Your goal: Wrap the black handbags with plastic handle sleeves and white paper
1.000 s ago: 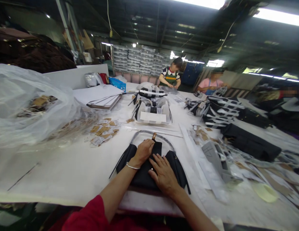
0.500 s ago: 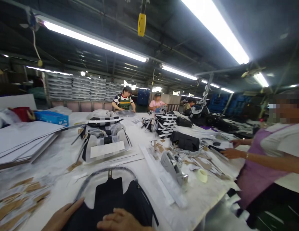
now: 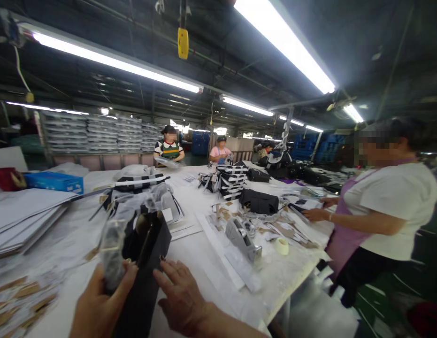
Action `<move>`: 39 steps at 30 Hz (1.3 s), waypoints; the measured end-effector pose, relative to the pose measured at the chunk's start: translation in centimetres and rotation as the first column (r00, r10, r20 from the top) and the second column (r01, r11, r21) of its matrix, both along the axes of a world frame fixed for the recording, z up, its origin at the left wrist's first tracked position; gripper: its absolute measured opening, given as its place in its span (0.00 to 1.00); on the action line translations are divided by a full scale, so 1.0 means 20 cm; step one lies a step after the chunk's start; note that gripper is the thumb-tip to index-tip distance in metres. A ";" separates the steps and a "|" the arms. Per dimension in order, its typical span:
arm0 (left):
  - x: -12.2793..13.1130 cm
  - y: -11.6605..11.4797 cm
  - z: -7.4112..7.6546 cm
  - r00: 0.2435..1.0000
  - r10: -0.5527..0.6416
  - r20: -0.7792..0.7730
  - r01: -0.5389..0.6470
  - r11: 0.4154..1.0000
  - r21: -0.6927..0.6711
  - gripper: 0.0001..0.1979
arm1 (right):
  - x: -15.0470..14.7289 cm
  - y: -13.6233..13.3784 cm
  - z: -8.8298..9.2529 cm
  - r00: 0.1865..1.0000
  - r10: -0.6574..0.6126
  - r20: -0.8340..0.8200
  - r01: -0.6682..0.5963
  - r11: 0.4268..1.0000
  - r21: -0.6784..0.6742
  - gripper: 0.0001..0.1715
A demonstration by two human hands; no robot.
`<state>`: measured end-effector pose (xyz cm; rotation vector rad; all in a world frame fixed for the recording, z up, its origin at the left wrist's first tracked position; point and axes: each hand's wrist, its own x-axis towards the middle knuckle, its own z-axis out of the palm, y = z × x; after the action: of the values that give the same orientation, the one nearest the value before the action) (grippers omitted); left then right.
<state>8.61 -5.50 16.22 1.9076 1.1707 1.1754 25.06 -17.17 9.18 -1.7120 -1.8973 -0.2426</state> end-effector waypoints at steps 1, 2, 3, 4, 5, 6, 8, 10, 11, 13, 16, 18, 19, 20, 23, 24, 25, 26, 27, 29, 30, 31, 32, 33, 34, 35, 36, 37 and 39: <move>0.04 -0.04 -0.02 0.999 -0.039 -0.004 0.039 0.999 -0.033 0.24 | 0.00 0.00 -0.04 1.000 0.004 -0.030 -0.005 1.000 -0.028 0.42; 0.07 -0.07 -0.05 0.998 -0.070 -0.012 0.069 0.996 -0.056 0.24 | 0.01 -0.01 -0.08 0.998 0.007 -0.058 -0.009 0.999 -0.050 0.43; 0.09 -0.09 -0.08 0.996 -0.088 -0.019 0.086 0.994 -0.063 0.24 | 0.01 -0.02 -0.11 0.996 0.006 -0.084 -0.012 0.997 -0.070 0.44; 0.10 -0.10 -0.10 0.996 -0.090 -0.021 0.088 0.995 -0.053 0.25 | 0.02 -0.04 -0.15 0.994 0.000 -0.111 -0.010 0.996 -0.086 0.44; 0.10 -0.11 -0.12 0.996 -0.086 -0.023 0.085 0.996 -0.033 0.27 | 0.03 -0.06 -0.18 0.991 -0.009 -0.136 -0.004 0.995 -0.097 0.45; 0.09 -0.11 -0.14 0.996 -0.080 -0.030 0.079 0.997 -0.008 0.28 | 0.05 -0.09 -0.20 0.988 -0.017 -0.156 0.000 0.994 -0.105 0.45; 0.06 -0.10 -0.17 0.994 -0.087 -0.073 0.089 0.995 0.034 0.29 | 0.09 -0.15 -0.22 0.984 -0.033 -0.174 0.013 0.993 -0.113 0.41; 0.03 -0.11 -0.19 0.988 -0.098 -0.116 0.109 0.990 0.089 0.30 | 0.17 -0.21 -0.22 0.982 -0.108 -0.155 0.086 0.986 -0.141 0.31; 0.02 -0.12 -0.21 0.988 -0.097 -0.123 0.113 0.985 0.132 0.31 | 0.22 -0.24 -0.21 0.977 -0.165 -0.136 0.142 0.976 -0.165 0.25; -0.01 -0.15 -0.24 0.992 -0.088 -0.086 0.105 0.970 0.221 0.33 | 0.34 -0.29 -0.19 0.952 -0.292 -0.096 0.266 0.940 -0.214 0.16; -0.06 -0.21 -0.31 0.997 -0.073 0.023 0.068 0.982 0.175 0.39 | 0.55 -0.37 -0.15 0.889 -0.453 -0.061 0.425 0.868 -0.256 0.16; -0.08 -0.24 -0.35 0.995 -0.054 0.081 0.051 0.998 0.043 0.43 | 0.69 -0.41 -0.14 0.826 -0.563 -0.025 0.532 0.793 -0.299 0.16; -0.10 -0.25 -0.37 0.995 -0.043 0.095 0.045 0.999 -0.018 0.45 | 0.75 -0.43 -0.14 0.793 -0.609 -0.001 0.575 0.749 -0.330 0.15; -0.11 -0.25 -0.39 0.995 -0.033 0.099 0.040 0.997 -0.062 0.45 | 0.80 -0.44 -0.14 0.764 -0.644 0.025 0.606 0.705 -0.367 0.13; -0.14 -0.26 -0.44 0.996 -0.018 0.091 0.026 0.996 -0.086 0.45 | 0.87 -0.45 -0.16 0.724 -0.682 0.101 0.641 0.611 -0.465 0.07; -0.15 -0.27 -0.46 0.996 -0.014 0.090 0.021 0.997 -0.076 0.45 | 0.88 -0.44 -0.17 0.721 -0.683 0.121 0.644 0.593 -0.483 0.07; -0.15 -0.28 -0.48 0.996 -0.016 0.091 0.022 0.998 -0.059 0.44 | 0.88 -0.43 -0.17 0.718 -0.682 0.138 0.647 0.582 -0.493 0.07; -0.16 -0.29 -0.50 0.996 -0.020 0.092 0.023 0.999 -0.038 0.43 | 0.87 -0.42 -0.17 0.715 -0.682 0.150 0.651 0.574 -0.497 0.09; -0.17 -0.30 -0.52 0.996 -0.026 0.090 0.027 1.000 -0.015 0.42 | 0.86 -0.41 -0.18 0.714 -0.682 0.158 0.655 0.570 -0.497 0.10; -0.19 -0.33 -0.57 0.996 -0.040 0.076 0.037 0.998 0.041 0.40 | 0.84 -0.39 -0.18 0.717 -0.678 0.162 0.655 0.576 -0.489 0.13; -0.19 -0.35 -0.59 0.997 -0.047 0.064 0.042 0.996 0.079 0.39 | 0.82 -0.38 -0.18 0.722 -0.674 0.158 0.652 0.585 -0.482 0.13; -0.20 -0.36 -0.61 0.997 -0.054 0.045 0.049 0.992 0.115 0.37 | 0.80 -0.37 -0.18 0.729 -0.668 0.150 0.646 0.599 -0.473 0.13; -0.21 -0.38 -0.63 0.998 -0.062 0.023 0.058 0.987 0.148 0.36 | 0.78 -0.35 -0.18 0.738 -0.660 0.139 0.638 0.615 -0.463 0.13; -0.22 -0.39 -0.65 0.998 -0.069 -0.002 0.068 0.982 0.178 0.35 | 0.75 -0.34 -0.18 0.749 -0.651 0.126 0.627 0.634 -0.453 0.13; -0.23 -0.39 -0.67 0.997 -0.074 -0.029 0.079 0.977 0.200 0.33 | 0.72 -0.32 -0.19 0.761 -0.639 0.110 0.614 0.655 -0.441 0.12; -0.24 -0.40 -0.68 0.995 -0.080 -0.054 0.090 0.973 0.213 0.32 | 0.70 -0.30 -0.19 0.773 -0.627 0.093 0.600 0.676 -0.427 0.11; -0.24 -0.39 -0.69 0.994 -0.085 -0.075 0.099 0.971 0.218 0.31 | 0.68 -0.29 -0.19 0.785 -0.614 0.075 0.586 0.699 -0.410 0.10; -0.25 -0.39 -0.70 0.992 -0.088 -0.087 0.106 0.970 0.220 0.30 | 0.66 -0.28 -0.19 0.797 -0.602 0.056 0.573 0.722 -0.388 0.10; -0.26 -0.37 -0.73 0.991 -0.097 -0.094 0.116 0.967 0.227 0.29 | 0.66 -0.30 -0.17 0.808 -0.588 0.020 0.561 0.761 -0.326 0.11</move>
<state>3.38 -12.87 1.60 2.1836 0.9929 1.2300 38.23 -23.08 5.85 -2.4672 -1.3417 -0.0903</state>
